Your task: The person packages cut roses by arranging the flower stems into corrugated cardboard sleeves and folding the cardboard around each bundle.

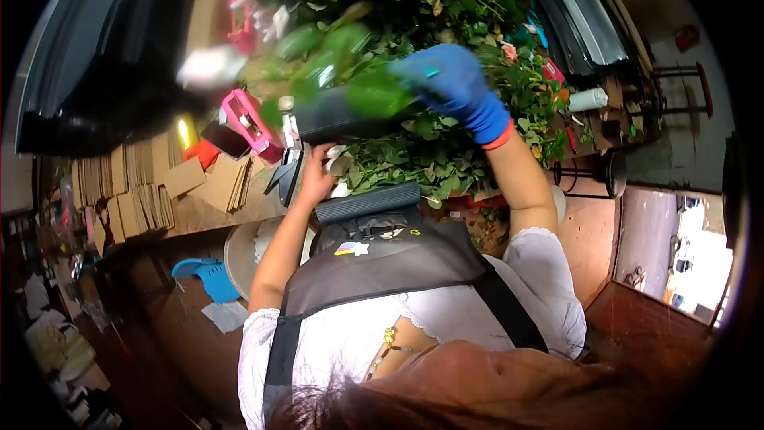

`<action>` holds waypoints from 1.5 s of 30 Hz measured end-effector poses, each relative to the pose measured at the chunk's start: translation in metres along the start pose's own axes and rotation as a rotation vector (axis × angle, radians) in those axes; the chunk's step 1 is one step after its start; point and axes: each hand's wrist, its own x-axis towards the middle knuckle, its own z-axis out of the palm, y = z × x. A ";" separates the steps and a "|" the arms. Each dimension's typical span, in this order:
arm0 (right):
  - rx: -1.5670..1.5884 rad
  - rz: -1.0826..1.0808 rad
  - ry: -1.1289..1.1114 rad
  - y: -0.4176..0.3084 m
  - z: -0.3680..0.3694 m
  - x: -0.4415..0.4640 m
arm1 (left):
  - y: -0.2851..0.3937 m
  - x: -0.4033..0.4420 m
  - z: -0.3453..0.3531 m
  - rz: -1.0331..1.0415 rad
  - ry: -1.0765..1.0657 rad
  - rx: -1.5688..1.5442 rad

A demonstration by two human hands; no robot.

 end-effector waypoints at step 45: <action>-0.160 0.835 -1.061 -0.071 0.189 -0.103 | 0.040 0.015 -0.011 -0.111 0.203 0.340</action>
